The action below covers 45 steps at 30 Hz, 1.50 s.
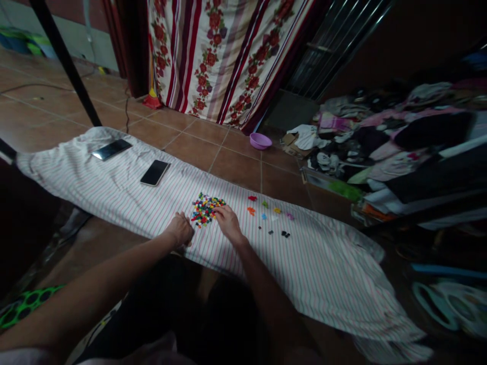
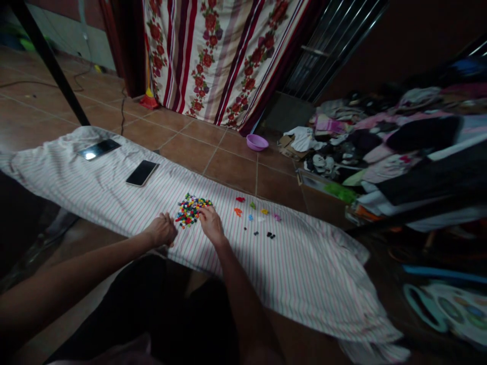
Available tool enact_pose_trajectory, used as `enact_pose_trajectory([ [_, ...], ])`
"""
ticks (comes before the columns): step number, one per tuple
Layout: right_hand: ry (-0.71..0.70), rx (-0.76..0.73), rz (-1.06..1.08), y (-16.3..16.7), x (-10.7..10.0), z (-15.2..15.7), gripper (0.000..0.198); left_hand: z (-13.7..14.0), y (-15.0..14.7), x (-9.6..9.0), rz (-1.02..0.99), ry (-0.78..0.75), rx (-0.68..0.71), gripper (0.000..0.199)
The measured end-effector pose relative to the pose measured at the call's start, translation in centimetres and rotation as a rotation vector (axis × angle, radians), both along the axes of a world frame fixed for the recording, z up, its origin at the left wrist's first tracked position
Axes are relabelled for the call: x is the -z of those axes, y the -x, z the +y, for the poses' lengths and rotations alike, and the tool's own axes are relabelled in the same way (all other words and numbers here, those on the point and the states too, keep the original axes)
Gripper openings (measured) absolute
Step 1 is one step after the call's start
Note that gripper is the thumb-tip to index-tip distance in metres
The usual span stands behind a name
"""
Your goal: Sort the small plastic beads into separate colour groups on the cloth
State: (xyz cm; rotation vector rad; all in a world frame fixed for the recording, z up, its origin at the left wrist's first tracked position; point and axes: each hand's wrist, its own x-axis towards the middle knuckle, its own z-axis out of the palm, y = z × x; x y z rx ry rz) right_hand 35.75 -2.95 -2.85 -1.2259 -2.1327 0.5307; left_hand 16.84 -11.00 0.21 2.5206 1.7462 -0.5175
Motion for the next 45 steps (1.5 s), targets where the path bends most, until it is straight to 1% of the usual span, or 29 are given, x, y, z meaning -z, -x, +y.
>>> enact_pose_trajectory([
  [2, 0.016, -0.043, -0.033, 0.8, 0.5, -1.0, 0.025, 0.0, 0.0, 0.0, -0.018, 0.002, 0.002, 0.05],
  [4, 0.029, -0.052, -0.092, 1.4, 1.0, -1.7, 0.026, 0.0, 0.0, 0.0, -0.032, -0.001, 0.002, 0.047],
  [7, 0.039, 0.006, -0.152, 1.8, 1.5, -2.4, 0.026, 0.0, 0.1, 0.0, -0.038, -0.009, 0.0, 0.051],
  [10, 0.056, 0.082, -0.141, 1.7, 1.8, -2.8, 0.025, 0.0, 0.1, 0.1, -0.038, -0.014, -0.004, 0.053],
  [14, 0.054, 0.116, -0.121, 1.4, 1.9, -3.3, 0.023, 0.0, 0.0, -0.1, -0.035, -0.004, -0.001, 0.047],
  [18, 0.063, 0.148, -0.099, 1.3, 2.0, -3.6, 0.02, 0.0, -0.1, -0.5, -0.026, 0.003, 0.002, 0.046],
  [22, 0.083, 0.195, -0.035, 1.5, 2.4, -3.8, 0.017, -0.1, -0.1, -0.7, -0.02, 0.012, 0.004, 0.041],
  [27, 0.147, 0.277, 0.146, 1.5, 2.7, -4.2, 0.013, 0.0, 0.0, -0.5, -0.008, 0.011, 0.003, 0.049],
  [32, 0.215, 0.396, 0.238, 1.0, 3.0, -4.6, 0.007, 0.0, 0.0, -0.5, -0.001, 0.009, 0.012, 0.046],
  [37, 0.252, 0.393, 0.269, 0.5, 3.4, -4.6, 0.009, -0.2, 0.0, -0.8, -0.005, 0.007, 0.012, 0.04],
  [41, 0.238, 0.379, 0.315, 0.0, 3.7, -4.5, 0.009, -0.3, 0.0, -1.0, -0.014, 0.017, 0.014, 0.039],
  [45, 0.218, 0.375, 0.331, -1.1, 4.0, -4.3, 0.014, -0.3, -0.1, -1.0, -0.009, 0.024, 0.002, 0.039],
])
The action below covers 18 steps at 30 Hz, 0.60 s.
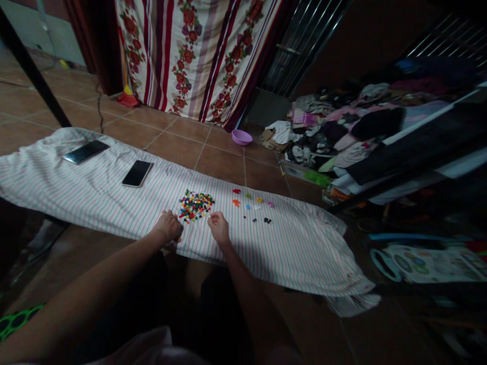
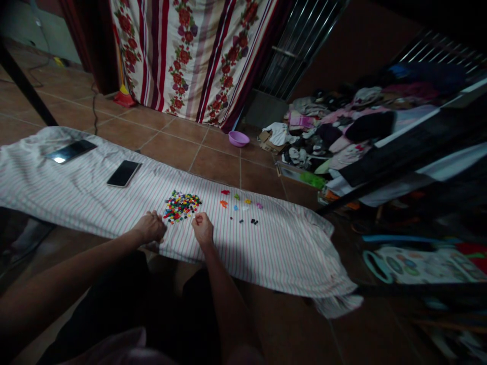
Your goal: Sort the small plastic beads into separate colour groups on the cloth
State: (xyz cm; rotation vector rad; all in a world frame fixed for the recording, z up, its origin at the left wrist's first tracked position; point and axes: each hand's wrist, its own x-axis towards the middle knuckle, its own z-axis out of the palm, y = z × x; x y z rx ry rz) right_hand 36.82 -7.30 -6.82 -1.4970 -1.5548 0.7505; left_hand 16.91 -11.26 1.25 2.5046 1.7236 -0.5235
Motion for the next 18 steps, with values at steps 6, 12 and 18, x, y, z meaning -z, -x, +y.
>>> enact_pose_trajectory([
  [6, -0.029, 0.086, -0.009, -2.6, -0.2, 0.6, 0.023, 0.2, 0.0, -0.2, 0.004, 0.019, 0.012, 0.03],
  [12, -0.13, 0.172, -0.049, -7.9, -2.1, 2.3, 0.027, 0.2, 0.0, -0.3, 0.005, 0.023, 0.01, 0.032],
  [18, -0.061, 0.357, -0.355, -14.3, -5.1, 4.8, 0.029, 0.1, 0.0, -0.5, 0.02, 0.027, 0.031, 0.037],
])
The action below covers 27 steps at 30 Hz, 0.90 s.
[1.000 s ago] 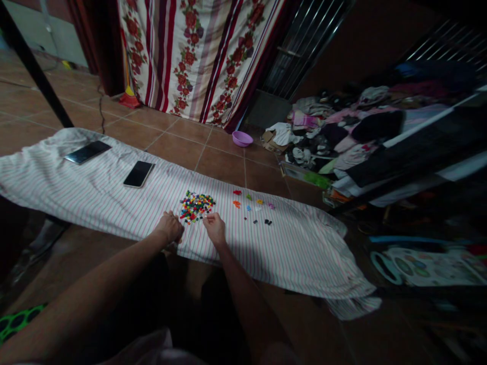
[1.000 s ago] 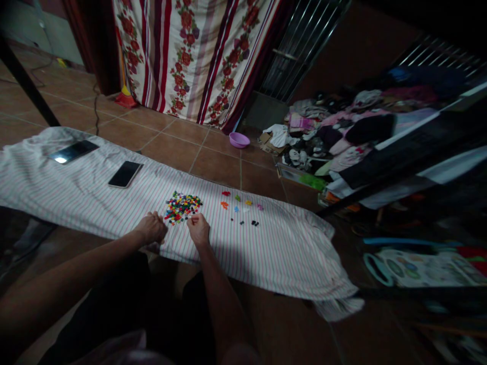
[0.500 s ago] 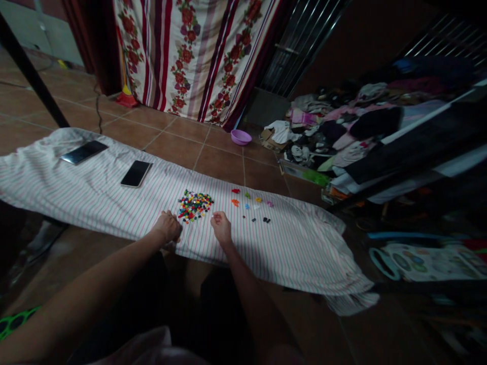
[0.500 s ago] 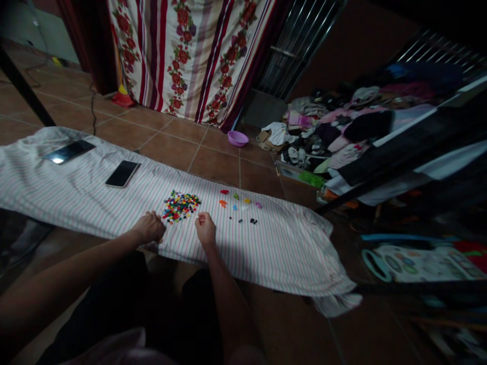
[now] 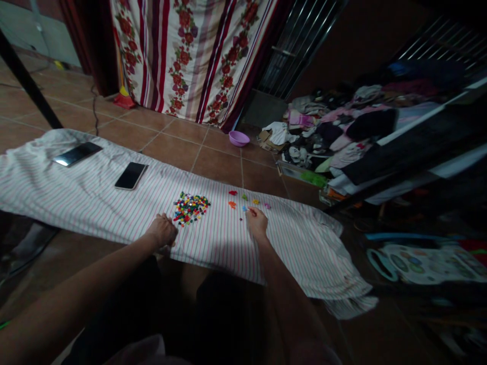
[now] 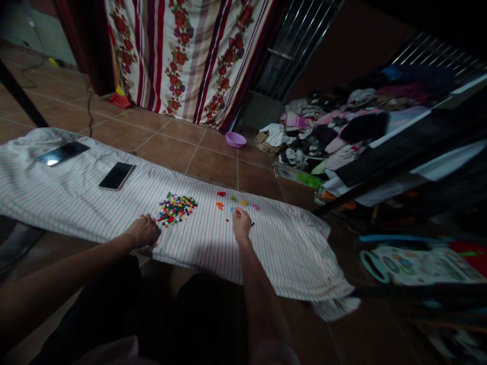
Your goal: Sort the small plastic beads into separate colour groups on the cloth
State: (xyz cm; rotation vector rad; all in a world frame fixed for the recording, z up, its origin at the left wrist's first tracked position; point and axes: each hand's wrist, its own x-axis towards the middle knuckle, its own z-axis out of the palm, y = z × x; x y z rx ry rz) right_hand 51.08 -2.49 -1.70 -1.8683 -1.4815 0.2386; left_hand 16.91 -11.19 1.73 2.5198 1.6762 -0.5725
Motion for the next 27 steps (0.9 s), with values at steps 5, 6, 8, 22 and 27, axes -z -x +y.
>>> enact_pose_trajectory([
  [5, 0.187, 0.162, -0.222, -3.3, -1.8, 1.4, 0.034, 0.1, 0.1, 0.4, -0.005, 0.003, -0.003, 0.041],
  [6, 0.21, 0.179, -0.241, -3.7, -2.0, 1.6, 0.035, 0.2, 0.2, 0.6, -0.013, 0.003, -0.005, 0.041],
  [8, 0.255, 0.201, -0.276, -4.2, -2.3, 1.8, 0.036, 0.3, 0.3, 0.9, -0.029, 0.004, -0.011, 0.041],
  [22, 0.494, 0.134, -0.454, -3.8, -0.7, 3.3, 0.022, 0.1, 0.5, 1.2, -0.044, -0.024, 0.005, 0.04],
  [27, 0.451, 0.12, -0.473, -3.9, -0.2, 3.6, 0.02, 0.1, 0.5, 1.0, -0.062, -0.009, -0.019, 0.04],
])
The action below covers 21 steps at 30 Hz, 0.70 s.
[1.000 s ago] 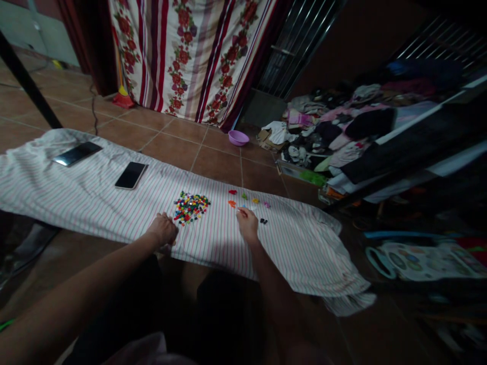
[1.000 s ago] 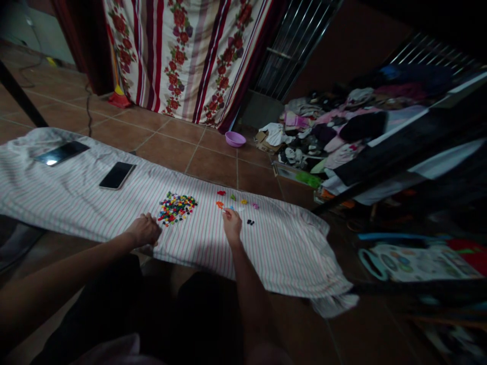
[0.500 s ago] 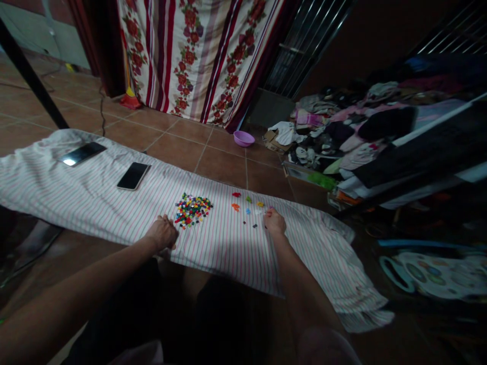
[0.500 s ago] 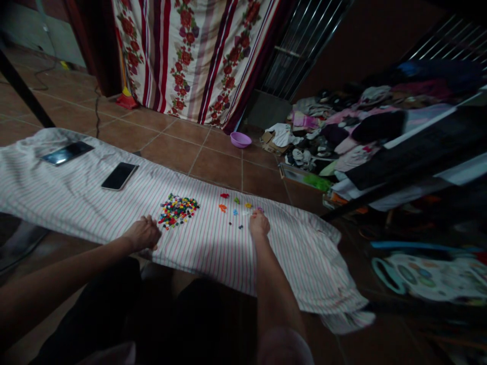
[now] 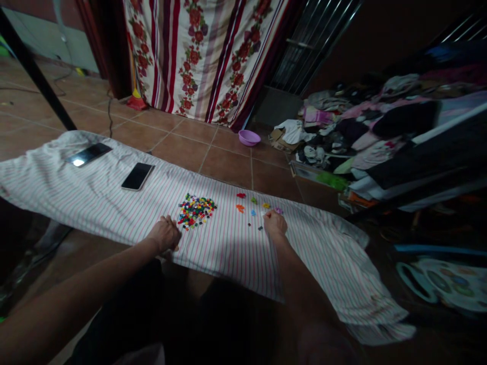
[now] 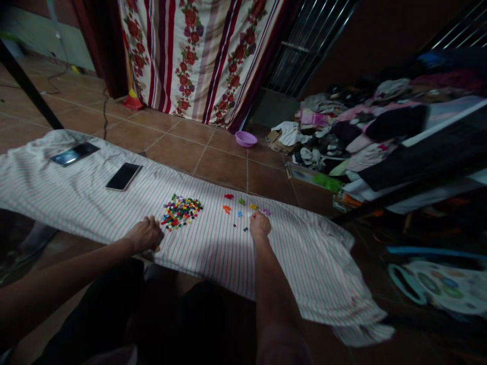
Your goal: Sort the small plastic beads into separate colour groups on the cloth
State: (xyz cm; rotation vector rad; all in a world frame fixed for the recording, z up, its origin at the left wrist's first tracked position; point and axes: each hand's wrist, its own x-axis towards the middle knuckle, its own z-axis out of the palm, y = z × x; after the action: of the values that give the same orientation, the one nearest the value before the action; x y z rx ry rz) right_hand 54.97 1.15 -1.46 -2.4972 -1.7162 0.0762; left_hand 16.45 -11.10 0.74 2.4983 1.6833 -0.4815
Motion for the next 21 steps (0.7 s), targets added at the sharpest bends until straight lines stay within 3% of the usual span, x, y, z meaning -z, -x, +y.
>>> enact_pose_trajectory([
  [7, -0.074, -0.046, 0.025, -0.2, 0.1, -0.4, 0.026, 0.0, -0.1, -0.1, 0.036, 0.006, 0.021, 0.039],
  [14, -0.174, -0.054, 0.055, 0.1, -1.4, -1.1, 0.032, 0.2, 0.1, 0.1, -0.017, 0.026, 0.001, 0.045],
  [17, -0.218, -0.094, 0.092, 1.8, -1.7, -1.8, 0.034, 0.2, -0.1, 0.0, -0.036, 0.028, -0.008, 0.046],
  [21, -0.294, -0.273, 0.233, 6.1, -1.0, -3.4, 0.032, 0.3, -0.2, -0.2, -0.008, 0.034, -0.016, 0.039],
])
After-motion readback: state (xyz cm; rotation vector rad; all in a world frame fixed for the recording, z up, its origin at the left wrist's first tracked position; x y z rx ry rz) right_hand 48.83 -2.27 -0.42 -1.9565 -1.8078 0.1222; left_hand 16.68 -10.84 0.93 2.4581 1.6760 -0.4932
